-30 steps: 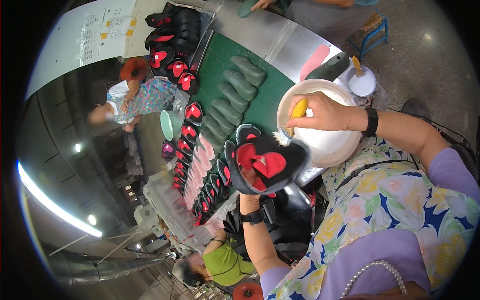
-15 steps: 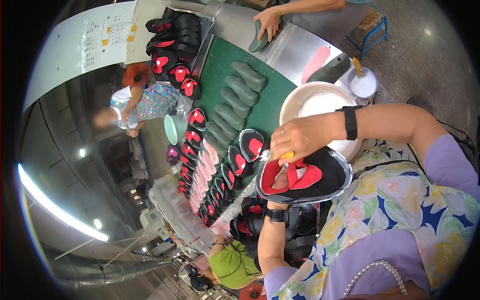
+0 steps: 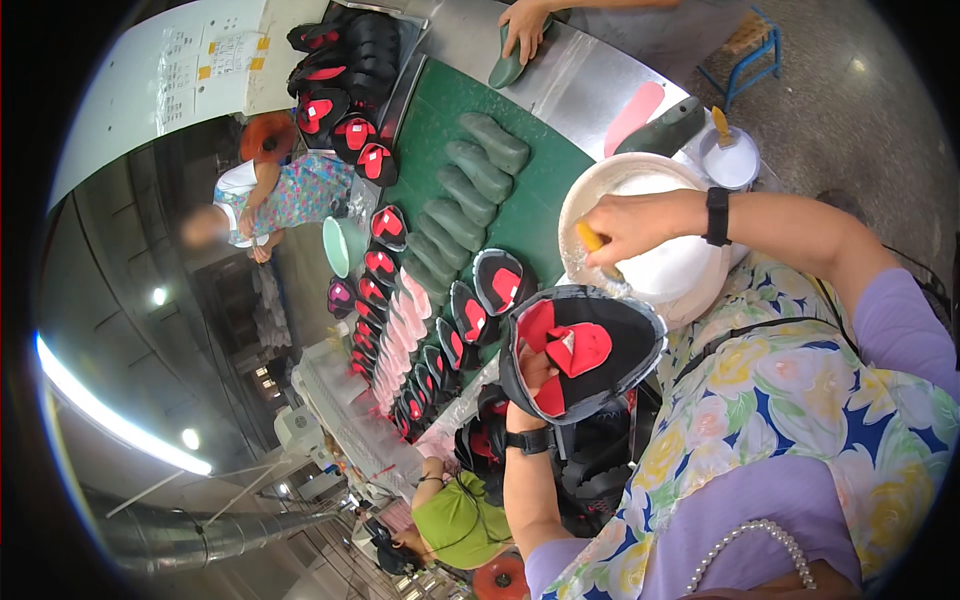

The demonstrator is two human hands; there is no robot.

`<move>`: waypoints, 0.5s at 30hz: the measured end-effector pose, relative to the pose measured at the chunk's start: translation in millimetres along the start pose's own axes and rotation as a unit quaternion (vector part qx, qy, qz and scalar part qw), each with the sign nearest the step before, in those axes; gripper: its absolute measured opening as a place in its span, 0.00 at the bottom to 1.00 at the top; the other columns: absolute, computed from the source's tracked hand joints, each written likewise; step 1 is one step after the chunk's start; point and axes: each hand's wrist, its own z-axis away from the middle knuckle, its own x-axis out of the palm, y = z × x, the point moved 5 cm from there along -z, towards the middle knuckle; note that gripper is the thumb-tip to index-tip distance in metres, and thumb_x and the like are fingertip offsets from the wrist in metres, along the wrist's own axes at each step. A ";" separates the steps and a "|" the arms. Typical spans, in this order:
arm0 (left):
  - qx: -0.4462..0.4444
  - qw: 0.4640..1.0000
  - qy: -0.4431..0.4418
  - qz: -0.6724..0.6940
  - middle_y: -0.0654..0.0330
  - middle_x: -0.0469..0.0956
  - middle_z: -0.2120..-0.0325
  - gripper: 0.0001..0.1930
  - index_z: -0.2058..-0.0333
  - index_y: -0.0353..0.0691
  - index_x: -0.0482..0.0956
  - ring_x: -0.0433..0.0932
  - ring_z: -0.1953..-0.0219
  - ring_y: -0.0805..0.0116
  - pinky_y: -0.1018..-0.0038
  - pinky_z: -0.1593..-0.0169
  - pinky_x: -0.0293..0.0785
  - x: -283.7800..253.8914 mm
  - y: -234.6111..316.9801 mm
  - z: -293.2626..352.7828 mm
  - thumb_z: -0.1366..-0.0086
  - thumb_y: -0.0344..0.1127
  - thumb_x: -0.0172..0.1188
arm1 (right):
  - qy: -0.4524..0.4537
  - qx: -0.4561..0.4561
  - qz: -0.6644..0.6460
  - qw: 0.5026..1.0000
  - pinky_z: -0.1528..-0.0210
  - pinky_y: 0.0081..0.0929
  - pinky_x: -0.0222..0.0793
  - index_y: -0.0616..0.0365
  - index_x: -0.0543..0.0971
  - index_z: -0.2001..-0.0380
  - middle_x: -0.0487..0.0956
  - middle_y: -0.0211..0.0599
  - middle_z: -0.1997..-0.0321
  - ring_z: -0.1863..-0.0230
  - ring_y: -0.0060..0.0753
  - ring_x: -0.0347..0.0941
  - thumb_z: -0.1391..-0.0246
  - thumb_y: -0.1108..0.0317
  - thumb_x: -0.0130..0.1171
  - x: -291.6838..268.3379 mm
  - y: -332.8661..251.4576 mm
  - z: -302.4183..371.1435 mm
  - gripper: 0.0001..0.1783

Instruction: Applying glue to the edges of shoe uppers and assembling shoe components on a production line.

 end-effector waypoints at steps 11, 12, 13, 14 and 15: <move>-0.074 0.992 -0.002 0.106 0.70 0.76 0.62 0.26 0.39 0.45 0.68 0.71 0.75 0.85 0.85 0.82 0.56 -25.8 -19.9 -8.7 0.36 0.26 0.61 | 0.073 0.013 0.267 0.961 0.58 0.45 0.75 0.63 0.78 0.62 0.80 0.52 0.63 0.60 0.54 0.79 0.47 0.67 0.62 31.8 98.1 25.7 0.12; -0.136 0.980 -0.023 0.143 0.70 0.77 0.61 0.27 0.39 0.46 0.68 0.70 0.76 0.84 0.85 0.83 0.55 -24.1 -24.4 -9.1 0.36 0.25 0.61 | 0.135 0.003 0.227 0.964 0.60 0.42 0.74 0.62 0.78 0.64 0.80 0.49 0.66 0.63 0.53 0.79 0.47 0.66 0.62 18.3 77.9 29.5 0.11; -0.199 0.963 -0.042 0.179 0.70 0.77 0.60 0.28 0.38 0.47 0.67 0.70 0.77 0.84 0.85 0.83 0.53 -21.7 -28.8 -7.0 0.36 0.24 0.61 | 0.132 0.004 0.226 0.965 0.60 0.42 0.74 0.62 0.78 0.64 0.80 0.49 0.66 0.63 0.53 0.79 0.47 0.66 0.62 7.8 59.1 30.2 0.11; -0.144 0.974 -0.077 0.155 0.70 0.76 0.59 0.29 0.35 0.49 0.64 0.68 0.78 0.84 0.84 0.83 0.53 -19.2 -24.8 -7.6 0.33 0.26 0.57 | 0.140 0.017 0.124 0.982 0.58 0.40 0.74 0.61 0.77 0.64 0.81 0.46 0.65 0.62 0.50 0.79 0.46 0.64 0.63 -7.3 42.0 30.9 0.12; -0.140 0.975 -0.080 0.154 0.70 0.76 0.59 0.29 0.35 0.49 0.64 0.68 0.78 0.84 0.84 0.83 0.53 -16.2 -25.2 -11.7 0.33 0.26 0.57 | 0.151 0.032 0.021 0.988 0.57 0.38 0.73 0.60 0.77 0.63 0.81 0.44 0.64 0.61 0.47 0.80 0.45 0.63 0.65 -16.2 33.0 29.7 0.13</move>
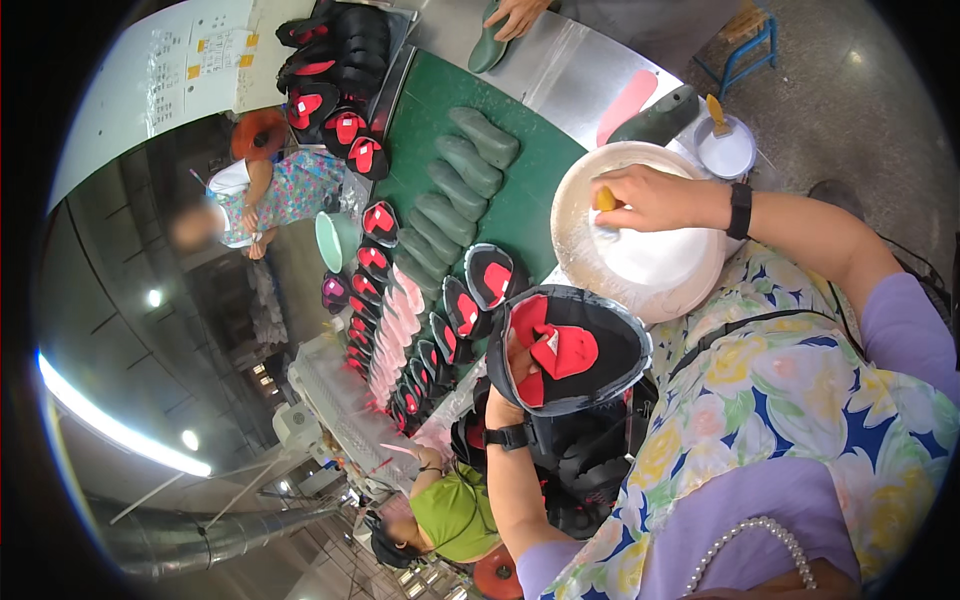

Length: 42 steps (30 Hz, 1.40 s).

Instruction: Applying glue to the edges of shoe uppers and assembling shoe components on a production line.

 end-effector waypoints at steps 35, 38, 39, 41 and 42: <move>0.172 0.866 0.244 0.401 0.58 0.61 0.33 0.28 0.31 0.43 0.56 0.65 0.35 0.62 0.59 0.31 0.60 -32.8 -121.8 -41.5 0.25 0.44 0.46 | 0.093 -0.143 -0.083 0.982 0.62 0.33 0.72 0.58 0.76 0.67 0.80 0.41 0.68 0.65 0.43 0.78 0.47 0.68 0.66 12.8 -58.4 39.2 0.09; 0.206 0.831 0.298 0.422 0.58 0.61 0.33 0.27 0.31 0.43 0.57 0.65 0.35 0.62 0.60 0.30 0.59 -35.9 -141.0 -36.1 0.25 0.43 0.45 | 0.098 -0.133 -0.070 0.984 0.62 0.31 0.72 0.59 0.76 0.67 0.80 0.40 0.70 0.66 0.39 0.78 0.47 0.69 0.66 24.6 -48.3 34.7 0.09; 0.215 0.821 0.313 0.427 0.58 0.61 0.33 0.26 0.31 0.43 0.57 0.65 0.35 0.62 0.60 0.30 0.59 -38.0 -145.7 -39.8 0.25 0.43 0.45 | 0.109 -0.074 -0.060 0.989 0.61 0.30 0.71 0.60 0.76 0.67 0.80 0.40 0.70 0.66 0.38 0.79 0.46 0.70 0.66 21.7 -32.3 35.9 0.09; 0.221 0.834 0.327 0.386 0.58 0.64 0.35 0.25 0.34 0.42 0.60 0.67 0.37 0.64 0.63 0.33 0.63 -32.0 -121.7 -55.9 0.27 0.36 0.50 | 0.121 -0.010 -0.036 0.992 0.61 0.29 0.71 0.60 0.76 0.67 0.80 0.39 0.70 0.65 0.36 0.79 0.46 0.70 0.65 13.5 -3.3 40.1 0.08; 0.226 0.827 0.332 0.393 0.58 0.64 0.35 0.25 0.34 0.42 0.60 0.67 0.37 0.64 0.63 0.33 0.63 -33.6 -127.5 -62.2 0.27 0.36 0.50 | 0.137 0.006 -0.022 0.990 0.61 0.29 0.71 0.60 0.76 0.67 0.80 0.39 0.70 0.65 0.34 0.78 0.45 0.70 0.65 12.2 -0.2 42.2 0.08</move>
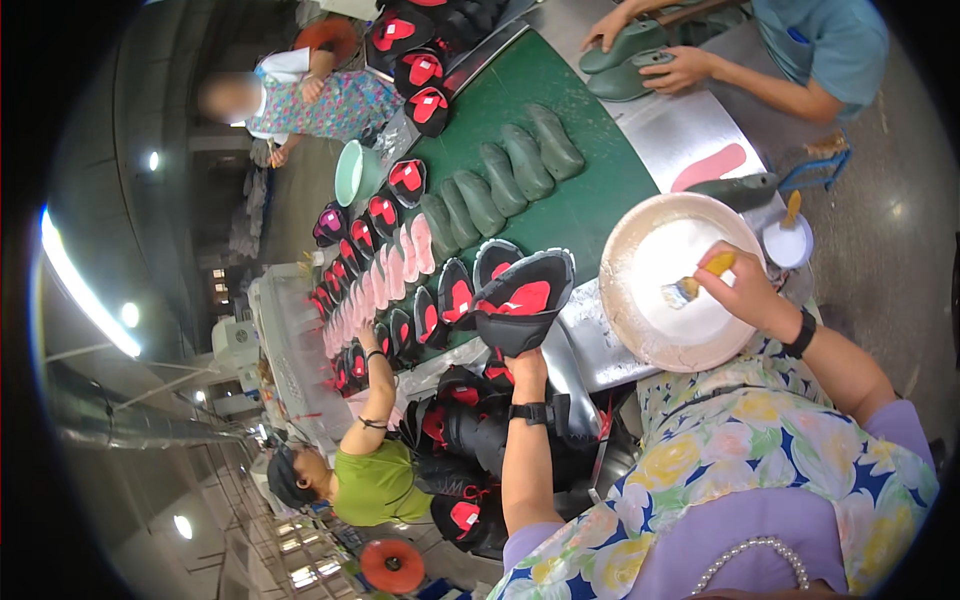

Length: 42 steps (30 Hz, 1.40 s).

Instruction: Applying glue to the edges of shoe uppers and assembling shoe components on a production line.

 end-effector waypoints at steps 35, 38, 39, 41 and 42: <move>-0.067 0.948 0.255 0.179 0.52 0.78 0.53 0.23 0.46 0.31 0.72 0.79 0.51 0.58 0.60 0.47 0.76 -89.2 21.9 52.8 0.41 0.20 0.64 | -0.167 0.089 0.077 0.979 0.65 0.22 0.69 0.62 0.77 0.66 0.79 0.36 0.71 0.70 0.24 0.73 0.44 0.70 0.63 70.8 29.9 10.7 0.07; -0.068 0.890 0.143 0.428 0.46 0.75 0.46 0.25 0.42 0.32 0.68 0.72 0.41 0.53 0.53 0.33 0.66 -66.4 3.7 74.4 0.39 0.16 0.54 | -0.165 0.078 0.073 0.980 0.66 0.22 0.69 0.62 0.77 0.66 0.79 0.36 0.71 0.71 0.24 0.73 0.44 0.69 0.63 63.9 35.3 16.9 0.07; -0.089 0.875 0.148 0.453 0.45 0.74 0.45 0.24 0.43 0.29 0.67 0.72 0.40 0.52 0.52 0.33 0.65 -66.2 -25.2 80.1 0.39 0.16 0.54 | -0.161 0.070 0.076 0.982 0.67 0.22 0.69 0.62 0.77 0.66 0.79 0.36 0.71 0.72 0.24 0.73 0.44 0.69 0.63 62.5 37.1 17.8 0.07; -0.127 0.847 0.209 0.472 0.44 0.72 0.45 0.22 0.44 0.25 0.67 0.71 0.40 0.49 0.51 0.33 0.66 -79.6 -90.0 93.4 0.38 0.17 0.53 | -0.167 0.065 0.071 0.981 0.67 0.22 0.69 0.62 0.77 0.66 0.79 0.35 0.71 0.72 0.24 0.73 0.44 0.69 0.63 63.5 34.5 19.0 0.08; -0.150 0.831 0.262 0.468 0.43 0.71 0.44 0.21 0.44 0.23 0.66 0.71 0.41 0.48 0.51 0.33 0.66 -85.1 -119.3 99.3 0.36 0.19 0.52 | -0.172 0.064 0.073 0.980 0.67 0.22 0.69 0.62 0.77 0.66 0.79 0.35 0.72 0.72 0.24 0.73 0.44 0.69 0.63 63.7 33.7 19.8 0.08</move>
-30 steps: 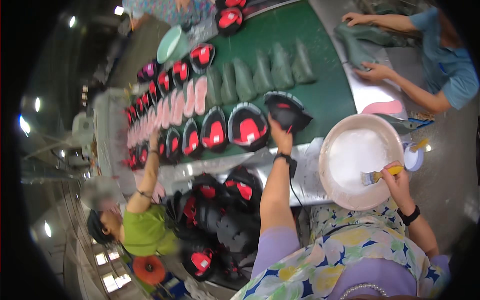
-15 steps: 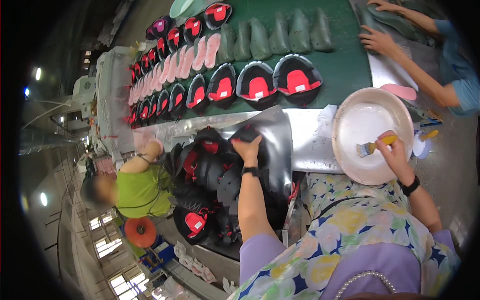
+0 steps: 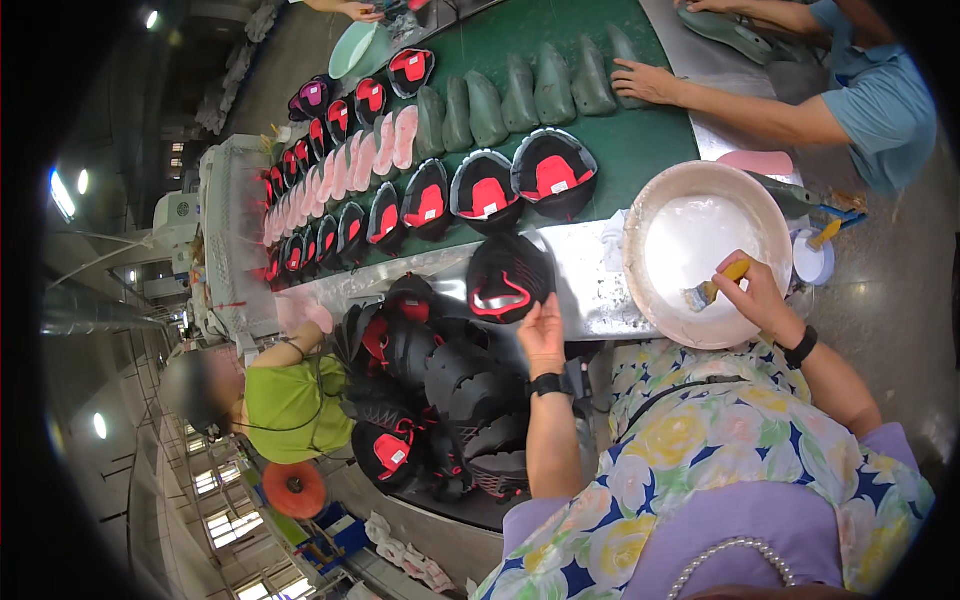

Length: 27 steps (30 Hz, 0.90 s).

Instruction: Applying glue to the edges of shoe uppers and assembling shoe components on a production line.

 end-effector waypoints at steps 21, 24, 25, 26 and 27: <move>0.321 0.115 -0.142 -0.929 0.50 0.50 0.29 0.50 0.30 0.55 0.56 0.54 0.31 0.39 0.48 0.34 0.59 83.6 33.7 -7.0 0.53 0.29 0.68 | 0.146 0.097 0.009 0.984 0.70 0.26 0.67 0.62 0.76 0.69 0.75 0.36 0.78 0.75 0.26 0.71 0.43 0.64 0.66 -12.5 65.9 -37.3 0.12; 0.366 0.122 -0.195 -0.902 0.51 0.61 0.34 0.39 0.35 0.52 0.66 0.64 0.37 0.42 0.58 0.37 0.66 111.5 33.6 -3.7 0.48 0.24 0.62 | 0.159 0.085 0.001 0.984 0.69 0.30 0.68 0.61 0.75 0.69 0.76 0.41 0.76 0.74 0.34 0.72 0.44 0.63 0.65 13.5 64.7 -58.5 0.13; 0.364 0.164 -0.202 -0.894 0.51 0.65 0.36 0.37 0.36 0.49 0.68 0.67 0.39 0.45 0.59 0.37 0.67 122.6 36.9 0.1 0.47 0.24 0.62 | 0.156 0.073 -0.008 0.985 0.67 0.33 0.69 0.61 0.75 0.69 0.77 0.43 0.75 0.73 0.39 0.74 0.44 0.62 0.64 21.4 63.6 -63.1 0.13; 0.363 0.206 -0.207 -0.885 0.52 0.68 0.38 0.34 0.37 0.47 0.69 0.69 0.40 0.48 0.60 0.38 0.67 134.4 41.8 4.4 0.46 0.24 0.61 | 0.158 0.074 -0.011 0.985 0.67 0.33 0.69 0.61 0.75 0.69 0.77 0.43 0.75 0.73 0.39 0.74 0.44 0.62 0.64 29.2 64.2 -64.2 0.13; 0.389 0.219 -0.227 -0.865 0.52 0.74 0.43 0.30 0.40 0.44 0.72 0.73 0.44 0.50 0.62 0.39 0.69 146.7 49.9 13.4 0.44 0.24 0.59 | 0.107 0.054 -0.018 0.993 0.65 0.36 0.69 0.61 0.75 0.68 0.78 0.46 0.72 0.70 0.45 0.75 0.44 0.62 0.63 45.4 60.0 -65.1 0.13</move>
